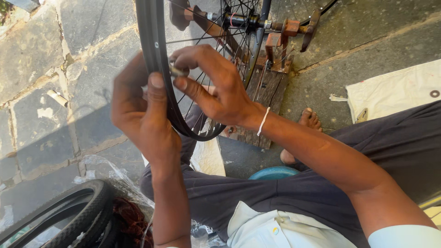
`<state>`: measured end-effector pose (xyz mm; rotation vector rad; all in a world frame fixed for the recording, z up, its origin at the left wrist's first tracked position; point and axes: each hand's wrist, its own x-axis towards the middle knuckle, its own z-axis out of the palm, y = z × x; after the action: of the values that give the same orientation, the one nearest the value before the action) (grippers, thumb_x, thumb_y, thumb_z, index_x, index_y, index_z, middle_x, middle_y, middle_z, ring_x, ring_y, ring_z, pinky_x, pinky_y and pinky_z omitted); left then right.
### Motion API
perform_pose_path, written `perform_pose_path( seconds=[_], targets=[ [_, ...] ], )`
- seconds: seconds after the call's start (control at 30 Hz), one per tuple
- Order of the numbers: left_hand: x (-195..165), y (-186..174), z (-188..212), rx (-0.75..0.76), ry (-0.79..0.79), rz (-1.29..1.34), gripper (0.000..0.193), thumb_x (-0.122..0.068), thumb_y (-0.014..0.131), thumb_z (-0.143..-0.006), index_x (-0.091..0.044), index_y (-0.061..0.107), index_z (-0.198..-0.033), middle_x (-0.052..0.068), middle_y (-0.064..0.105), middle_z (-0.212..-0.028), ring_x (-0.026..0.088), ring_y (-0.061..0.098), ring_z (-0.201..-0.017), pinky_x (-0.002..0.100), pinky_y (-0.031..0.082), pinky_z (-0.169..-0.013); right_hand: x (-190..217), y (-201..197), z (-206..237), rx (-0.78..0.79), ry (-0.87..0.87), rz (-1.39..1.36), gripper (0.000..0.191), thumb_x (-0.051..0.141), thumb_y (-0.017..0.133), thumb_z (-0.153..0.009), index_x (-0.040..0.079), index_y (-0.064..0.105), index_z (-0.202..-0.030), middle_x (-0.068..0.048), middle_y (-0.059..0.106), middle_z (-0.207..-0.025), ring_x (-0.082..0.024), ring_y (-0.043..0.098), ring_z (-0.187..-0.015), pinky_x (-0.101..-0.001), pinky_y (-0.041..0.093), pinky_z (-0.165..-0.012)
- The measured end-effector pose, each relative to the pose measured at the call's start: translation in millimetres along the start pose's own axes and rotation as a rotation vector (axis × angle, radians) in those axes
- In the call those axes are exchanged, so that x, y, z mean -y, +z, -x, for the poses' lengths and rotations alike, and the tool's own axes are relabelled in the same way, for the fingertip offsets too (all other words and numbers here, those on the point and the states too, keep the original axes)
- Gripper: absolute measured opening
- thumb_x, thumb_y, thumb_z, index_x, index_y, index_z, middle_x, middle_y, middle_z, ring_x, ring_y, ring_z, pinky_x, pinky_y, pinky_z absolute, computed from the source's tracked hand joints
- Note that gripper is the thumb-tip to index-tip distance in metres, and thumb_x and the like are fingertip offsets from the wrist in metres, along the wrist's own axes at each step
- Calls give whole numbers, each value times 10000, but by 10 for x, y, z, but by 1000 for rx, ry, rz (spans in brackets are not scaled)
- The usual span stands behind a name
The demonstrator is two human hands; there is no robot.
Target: The person inserts spokes into a bicycle rim and tightens them by hand using a small tool while the wheel is mounted on a stand.
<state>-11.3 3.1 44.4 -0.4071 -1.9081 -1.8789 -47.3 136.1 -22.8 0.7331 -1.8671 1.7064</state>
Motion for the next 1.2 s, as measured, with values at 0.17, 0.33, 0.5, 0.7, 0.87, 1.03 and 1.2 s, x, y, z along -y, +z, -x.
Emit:
perform_pose_path(
  seconds=[0.17, 0.33, 0.5, 0.7, 0.87, 1.03, 1.2],
  targets=[
    [290, -280, 106, 136, 13, 100, 342, -202, 656, -1190, -26, 480, -1424, 185, 709, -1093, 213, 714, -1039, 292, 581, -834, -250, -132, 218, -214, 53, -47, 247, 307, 647, -1113, 68, 625, -1171, -69, 697, -1128, -131, 689, -942, -288, 616, -863],
    [1489, -467, 1387, -216, -128, 353, 488, -402, 403, -1212, 34, 606, -1131, 160, 657, -732, 281, 737, -785, 383, 579, -764, -519, -437, 1100, -244, 354, 106, 222, 267, 669, -1069, 54, 666, -1131, -50, 684, -1017, -133, 644, -892, -310, 572, -830],
    [2419, -869, 1992, -832, -1344, 252, 326, -436, 462, -1030, -176, 645, -1099, -19, 688, -976, 161, 589, -849, 311, 347, -692, -1089, -327, 1679, -57, 525, 458, 152, 168, 728, -991, 43, 701, -1074, -116, 689, -999, -263, 680, -956, -383, 523, -861],
    [2557, -935, 2247, -540, -953, 25, 196, -274, 587, -1013, -102, 676, -1040, -16, 737, -1003, 88, 642, -885, 287, 460, -738, -1549, -74, 2248, 294, 290, 669, 234, 172, 733, -939, 40, 714, -1131, -150, 653, -1259, -373, 515, -1347, -530, 375, -1098],
    [2686, -750, 2388, -368, -1117, -11, 183, -199, 607, -1001, -42, 691, -955, 42, 693, -765, 113, 632, -680, 257, 433, -600, -1738, 42, 2450, 281, 313, 707, 228, 192, 709, -973, 38, 709, -1141, -151, 646, -1273, -346, 473, -1405, -536, 346, -1145],
    [2762, -662, 2409, -211, -1014, -116, 212, -185, 619, -999, -20, 712, -906, 28, 630, -724, 89, 558, -647, 262, 416, -585, -1760, 59, 2500, 264, 335, 686, 219, 203, 693, -996, 43, 712, -1146, -141, 650, -1273, -332, 467, -1414, -530, 340, -1152],
    [2733, -609, 2375, -227, -1056, -159, 185, -199, 650, -977, -20, 672, -934, 34, 630, -730, 89, 562, -643, 263, 435, -582, -1764, 63, 2505, 250, 341, 693, 216, 217, 682, -1004, 55, 713, -1144, -132, 653, -1276, -319, 465, -1414, -530, 333, -1157]
  ],
)
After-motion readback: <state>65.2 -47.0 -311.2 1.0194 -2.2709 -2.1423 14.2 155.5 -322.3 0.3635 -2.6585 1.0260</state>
